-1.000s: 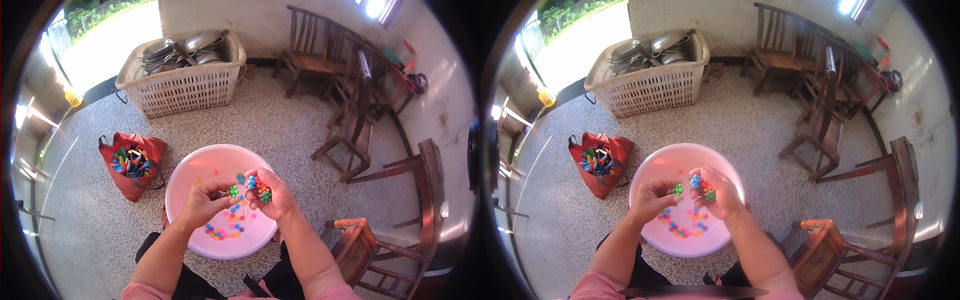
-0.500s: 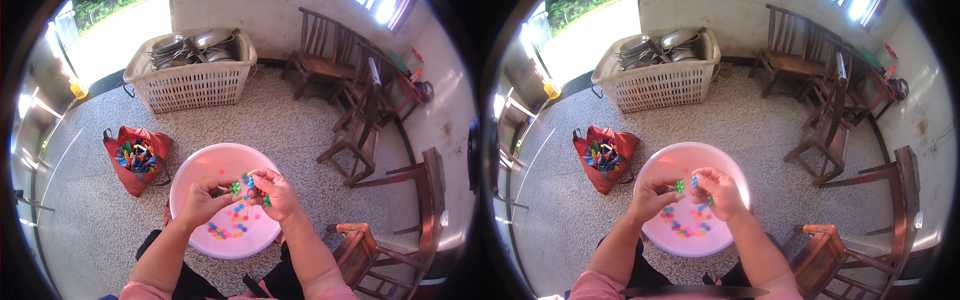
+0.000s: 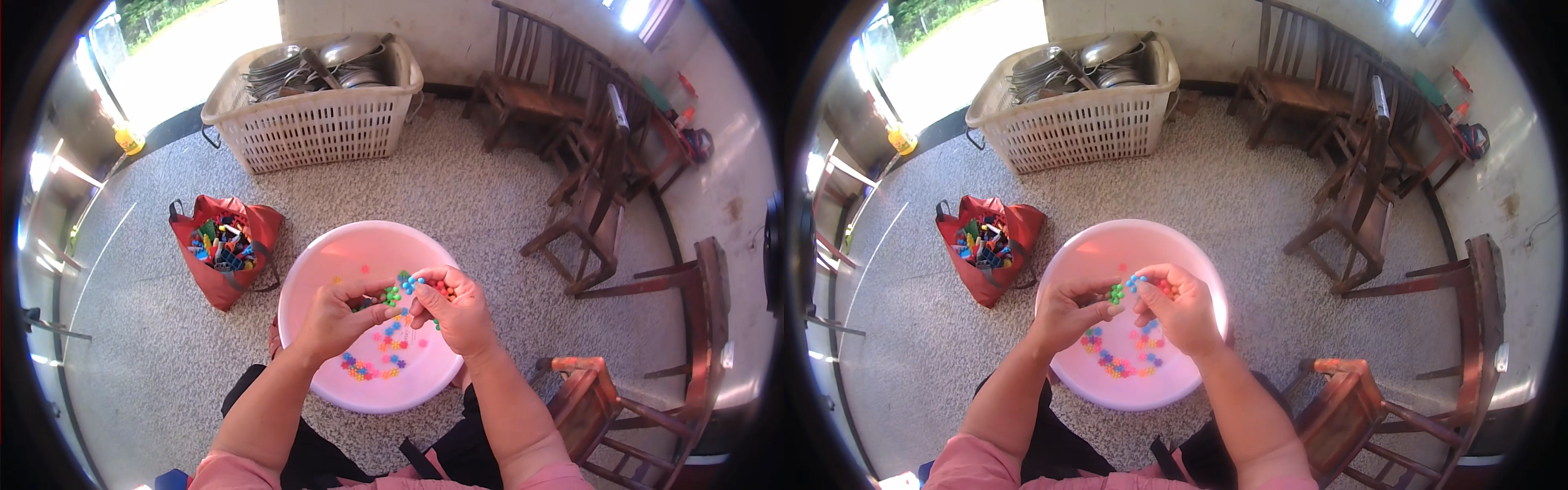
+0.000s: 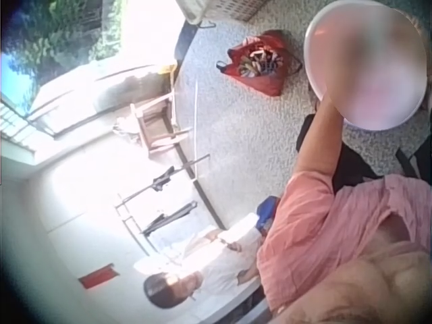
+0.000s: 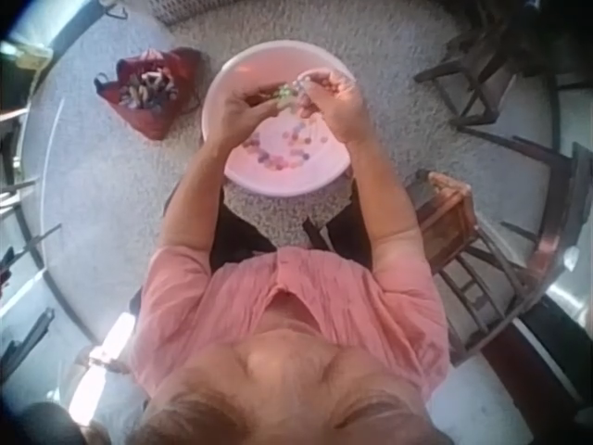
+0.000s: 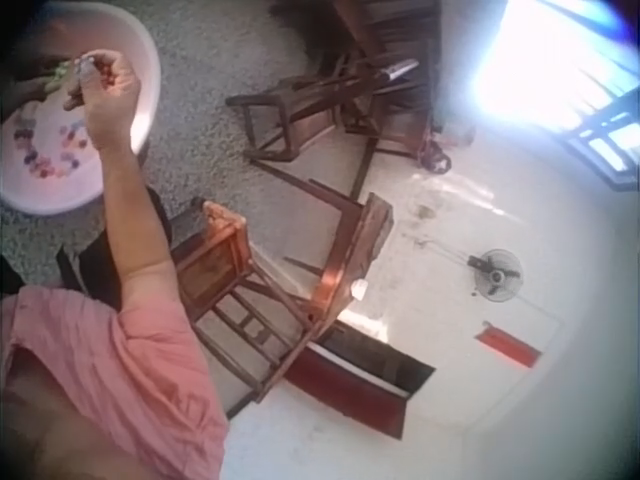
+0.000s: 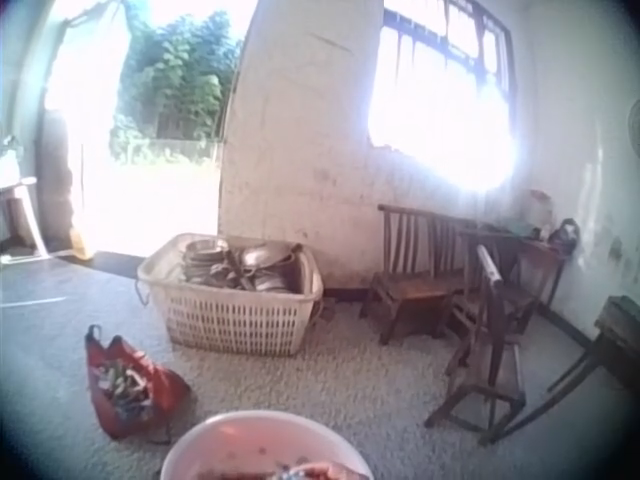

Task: The recorder is assembling colorful plastic star-shaped toy pieces into chains or clusters.

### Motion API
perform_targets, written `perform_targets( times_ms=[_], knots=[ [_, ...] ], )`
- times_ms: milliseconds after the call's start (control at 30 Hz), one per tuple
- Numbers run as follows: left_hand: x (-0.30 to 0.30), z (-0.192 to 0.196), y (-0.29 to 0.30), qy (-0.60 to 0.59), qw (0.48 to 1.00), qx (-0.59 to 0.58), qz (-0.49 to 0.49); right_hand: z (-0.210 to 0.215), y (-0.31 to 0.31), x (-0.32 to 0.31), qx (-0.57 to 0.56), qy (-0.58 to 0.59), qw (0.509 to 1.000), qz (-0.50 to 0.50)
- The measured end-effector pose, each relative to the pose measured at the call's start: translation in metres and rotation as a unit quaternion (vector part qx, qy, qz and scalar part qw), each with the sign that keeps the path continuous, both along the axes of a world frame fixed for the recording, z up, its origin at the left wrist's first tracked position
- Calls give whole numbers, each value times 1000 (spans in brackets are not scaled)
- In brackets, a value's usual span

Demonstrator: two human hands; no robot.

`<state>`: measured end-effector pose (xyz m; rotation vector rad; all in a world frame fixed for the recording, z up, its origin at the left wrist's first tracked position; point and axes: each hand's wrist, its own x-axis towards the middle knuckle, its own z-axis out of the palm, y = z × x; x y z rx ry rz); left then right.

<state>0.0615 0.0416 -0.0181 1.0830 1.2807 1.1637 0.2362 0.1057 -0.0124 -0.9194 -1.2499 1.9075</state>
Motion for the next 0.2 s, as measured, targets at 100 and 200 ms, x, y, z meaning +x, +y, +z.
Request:
perform_targets(
  times_ms=[100, 200],
  knots=[
    [1, 3, 0, -7, 1000, -17, -15, 0, -3, -1, 98, -39, 994, 6],
    [1, 1, -1, -41, 998, -33, -21, -1, -5, 0, 195, -67, 978, 7]
  ],
)
